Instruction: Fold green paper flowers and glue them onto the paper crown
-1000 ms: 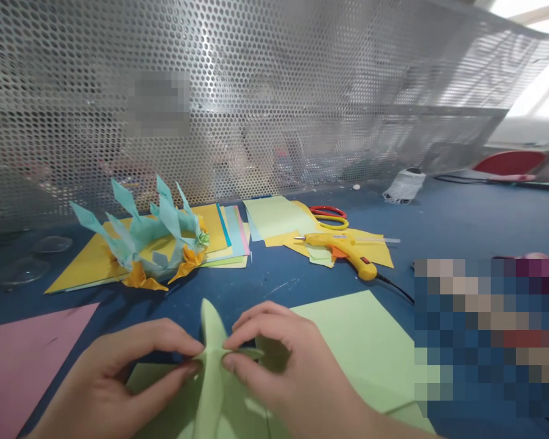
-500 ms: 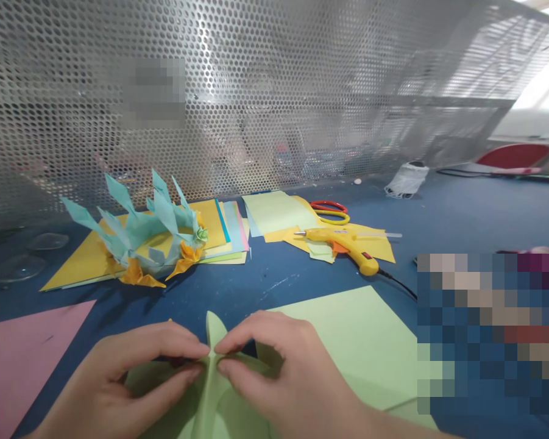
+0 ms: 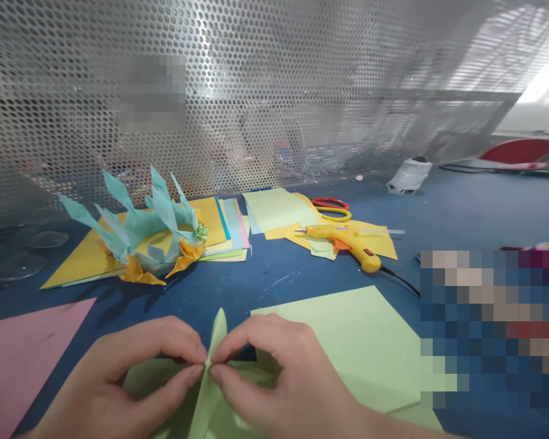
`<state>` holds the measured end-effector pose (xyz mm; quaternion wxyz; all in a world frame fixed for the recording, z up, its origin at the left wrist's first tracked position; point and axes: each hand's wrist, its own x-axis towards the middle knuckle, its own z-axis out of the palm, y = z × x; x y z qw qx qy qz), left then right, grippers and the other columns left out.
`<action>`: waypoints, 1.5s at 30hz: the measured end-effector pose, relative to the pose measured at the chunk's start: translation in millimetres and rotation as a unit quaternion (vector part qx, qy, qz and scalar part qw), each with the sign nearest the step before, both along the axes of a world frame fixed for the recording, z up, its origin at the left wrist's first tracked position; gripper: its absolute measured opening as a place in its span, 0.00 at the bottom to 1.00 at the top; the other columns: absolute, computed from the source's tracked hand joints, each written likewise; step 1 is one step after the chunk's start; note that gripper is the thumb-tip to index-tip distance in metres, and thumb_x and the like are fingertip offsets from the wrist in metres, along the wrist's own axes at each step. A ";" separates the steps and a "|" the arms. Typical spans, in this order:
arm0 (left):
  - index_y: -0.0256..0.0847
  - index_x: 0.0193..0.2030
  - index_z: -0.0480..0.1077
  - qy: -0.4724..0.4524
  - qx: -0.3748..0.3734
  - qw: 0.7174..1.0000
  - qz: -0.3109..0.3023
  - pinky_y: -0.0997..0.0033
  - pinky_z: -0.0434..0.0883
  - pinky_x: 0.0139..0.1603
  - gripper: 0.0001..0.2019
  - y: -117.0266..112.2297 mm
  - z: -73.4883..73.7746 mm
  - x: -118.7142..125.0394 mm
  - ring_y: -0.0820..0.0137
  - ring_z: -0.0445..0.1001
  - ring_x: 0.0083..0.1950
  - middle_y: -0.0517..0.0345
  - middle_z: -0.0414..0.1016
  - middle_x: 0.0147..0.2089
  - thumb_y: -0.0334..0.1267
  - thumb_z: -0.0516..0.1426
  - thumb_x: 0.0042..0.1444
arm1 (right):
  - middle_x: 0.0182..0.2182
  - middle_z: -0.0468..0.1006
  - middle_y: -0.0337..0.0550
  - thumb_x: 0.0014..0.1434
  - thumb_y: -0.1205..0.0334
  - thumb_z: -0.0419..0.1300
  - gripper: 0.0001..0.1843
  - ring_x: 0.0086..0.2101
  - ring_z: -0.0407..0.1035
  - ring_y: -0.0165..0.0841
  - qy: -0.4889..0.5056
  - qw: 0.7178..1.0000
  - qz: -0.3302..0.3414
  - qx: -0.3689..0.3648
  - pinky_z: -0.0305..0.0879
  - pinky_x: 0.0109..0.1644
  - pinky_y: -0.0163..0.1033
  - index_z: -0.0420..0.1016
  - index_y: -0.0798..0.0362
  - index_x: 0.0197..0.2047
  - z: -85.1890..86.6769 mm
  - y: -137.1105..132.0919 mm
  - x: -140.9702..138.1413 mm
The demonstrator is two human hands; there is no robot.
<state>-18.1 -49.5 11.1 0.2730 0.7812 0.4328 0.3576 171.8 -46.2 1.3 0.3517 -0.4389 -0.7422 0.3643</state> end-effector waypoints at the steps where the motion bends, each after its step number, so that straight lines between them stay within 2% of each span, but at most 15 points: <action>1: 0.45 0.28 0.72 0.001 -0.003 1.000 0.000 0.81 0.72 0.32 0.08 -0.3 0.3 0.4 0.76 0.76 0.28 0.68 0.78 0.28 0.28 0.56 0.52 | 0.26 0.80 0.35 0.50 0.70 0.59 0.07 0.28 0.73 0.30 0.002 1.000 0.000 0.004 0.66 0.33 0.33 0.76 0.48 0.29 0.1 -0.2 -0.3; 12: 0.45 0.26 0.70 -0.005 -0.029 1.000 0.004 0.84 0.69 0.30 0.08 -3.5 -1.1 4.0 0.79 0.73 0.27 0.71 0.75 0.26 0.28 0.54 0.51 | 0.25 0.77 0.36 0.50 0.72 0.58 0.07 0.27 0.70 0.27 0.006 0.999 0.024 0.029 0.64 0.32 0.31 0.74 0.51 0.28 -1.0 -0.4 -1.1; 22: 0.47 0.32 0.72 -0.002 -0.034 0.999 0.009 0.82 0.70 0.34 0.09 -7.2 -3.2 1.7 0.79 0.75 0.29 0.73 0.77 0.29 0.29 0.54 0.54 | 0.25 0.77 0.36 0.50 0.72 0.58 0.06 0.26 0.70 0.26 0.006 0.998 0.042 0.042 0.65 0.31 0.29 0.73 0.52 0.29 0.8 2.3 1.0; 25: 0.48 0.33 0.72 -0.011 -0.026 1.000 0.006 0.83 0.70 0.33 0.07 -7.5 -7.2 -2.2 0.78 0.76 0.30 0.74 0.78 0.30 0.30 0.59 0.50 | 0.25 0.77 0.36 0.50 0.73 0.59 0.06 0.26 0.71 0.26 0.017 0.998 0.034 0.044 0.66 0.31 0.28 0.73 0.53 0.29 0.5 2.8 1.5; 29: 0.48 0.35 0.73 -0.028 -0.015 0.999 -0.009 0.85 0.70 0.32 0.12 -6.7 -11.9 -2.5 0.78 0.77 0.30 0.73 0.79 0.31 0.31 0.65 0.44 | 0.26 0.78 0.36 0.49 0.74 0.59 0.07 0.28 0.72 0.25 0.011 0.998 0.044 0.037 0.66 0.32 0.28 0.73 0.52 0.29 -2.1 1.6 2.0; 36: 0.45 0.31 0.74 -0.044 -0.008 0.999 -0.004 0.89 0.74 0.37 0.08 -7.8 -3.0 3.0 0.79 0.80 0.32 0.71 0.83 0.33 0.26 0.62 0.48 | 0.27 0.74 0.37 0.48 0.76 0.59 0.08 0.30 0.71 0.25 0.043 0.994 0.050 0.092 0.67 0.34 0.28 0.72 0.53 0.28 -2.2 2.1 0.7; 42: 0.46 0.32 0.76 -0.031 0.019 0.999 0.006 0.91 0.73 0.39 0.10 -4.4 -2.2 -0.2 0.79 0.81 0.32 0.72 0.83 0.33 0.25 0.60 0.48 | 0.35 0.77 0.40 0.48 0.73 0.62 0.11 0.39 0.72 0.30 0.019 0.992 0.020 0.124 0.68 0.43 0.34 0.73 0.53 0.37 -0.2 4.5 1.5; 45: 0.48 0.33 0.76 -0.009 -0.009 1.000 0.006 0.90 0.73 0.37 0.10 -2.6 -1.9 -1.1 0.79 0.81 0.32 0.73 0.83 0.33 0.27 0.60 0.50 | 0.31 0.79 0.35 0.49 0.72 0.63 0.09 0.34 0.73 0.28 -0.006 0.992 0.031 0.122 0.66 0.41 0.34 0.73 0.51 0.33 0.5 4.1 2.7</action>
